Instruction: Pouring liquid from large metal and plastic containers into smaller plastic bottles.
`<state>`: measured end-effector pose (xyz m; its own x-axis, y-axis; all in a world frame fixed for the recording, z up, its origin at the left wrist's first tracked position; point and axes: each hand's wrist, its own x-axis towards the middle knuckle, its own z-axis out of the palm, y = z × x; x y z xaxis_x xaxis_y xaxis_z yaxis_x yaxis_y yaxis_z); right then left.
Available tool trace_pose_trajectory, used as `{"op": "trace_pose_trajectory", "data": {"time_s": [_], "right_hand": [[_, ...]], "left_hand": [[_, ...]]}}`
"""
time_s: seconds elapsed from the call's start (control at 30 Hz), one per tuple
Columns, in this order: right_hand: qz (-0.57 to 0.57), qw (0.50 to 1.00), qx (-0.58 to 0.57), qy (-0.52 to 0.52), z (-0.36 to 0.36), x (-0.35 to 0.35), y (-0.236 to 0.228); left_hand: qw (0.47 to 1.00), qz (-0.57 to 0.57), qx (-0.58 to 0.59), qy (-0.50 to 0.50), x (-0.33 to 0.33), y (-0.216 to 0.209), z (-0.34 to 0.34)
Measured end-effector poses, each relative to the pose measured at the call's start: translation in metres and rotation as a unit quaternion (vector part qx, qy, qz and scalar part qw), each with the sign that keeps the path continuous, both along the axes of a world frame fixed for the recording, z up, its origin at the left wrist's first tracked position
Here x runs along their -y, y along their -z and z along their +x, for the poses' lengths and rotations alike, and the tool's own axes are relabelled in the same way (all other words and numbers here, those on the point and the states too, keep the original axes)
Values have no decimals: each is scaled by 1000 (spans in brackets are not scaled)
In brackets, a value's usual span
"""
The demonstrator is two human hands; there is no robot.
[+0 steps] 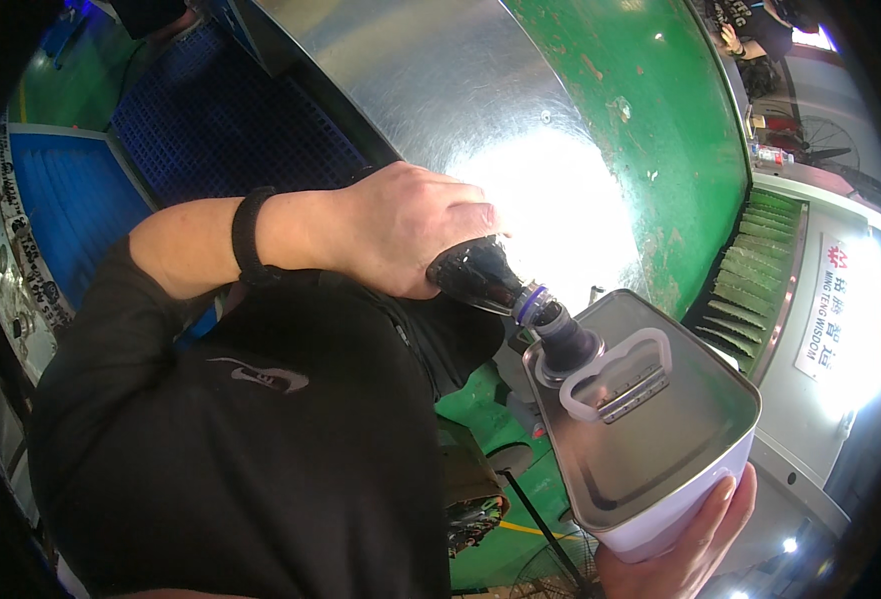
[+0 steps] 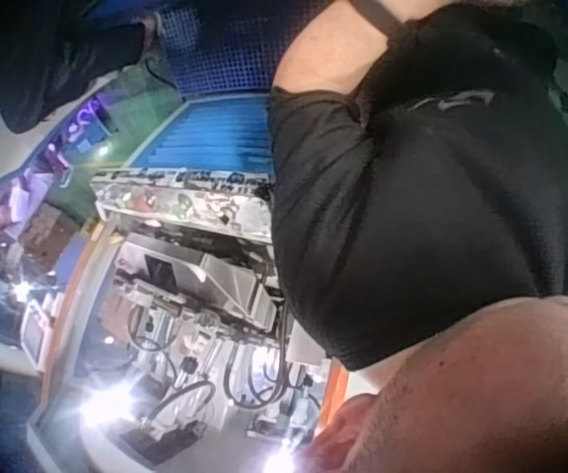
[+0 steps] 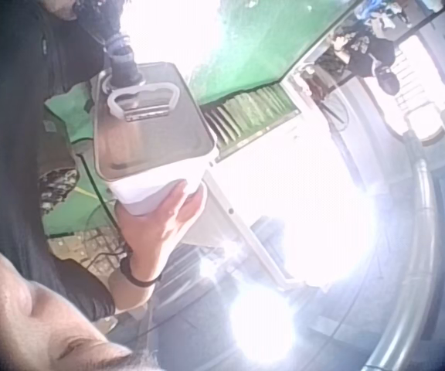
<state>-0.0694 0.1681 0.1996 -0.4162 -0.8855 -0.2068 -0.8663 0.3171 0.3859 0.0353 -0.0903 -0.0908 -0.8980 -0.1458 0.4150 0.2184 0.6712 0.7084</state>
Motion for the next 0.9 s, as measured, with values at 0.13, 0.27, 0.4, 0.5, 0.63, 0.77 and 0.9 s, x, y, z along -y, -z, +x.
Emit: {"op": "trace_pose_trajectory", "data": {"time_s": [0.13, 0.27, 0.4, 0.5, 0.63, 0.77, 0.9], "right_hand": [[2, 1000, -2, -5, -1, 0, 0], [2, 1000, -3, 6, 0, 0, 0], [3, 1000, 0, 11, 0, 2, -1], [0, 1000, 7, 3, 0, 4, -2], [-1, 1000, 3, 14, 1, 4, -1], [-2, 1000, 6, 15, 1, 3, -1], [3, 1000, 3, 21, 1, 3, -1]], "left_hand": [[1000, 3, -5, -3, 1, -1, -1], [1000, 3, -12, -4, 1, 1, -1], [997, -1, -71, -26, 1, 1, -3], [997, -3, -71, -24, 1, 2, -3], [997, -2, -71, -25, 2, 2, -3], [1000, 7, -19, -1, 2, 2, -2], [1000, 0, -9, 0, 2, 2, -1]]}}
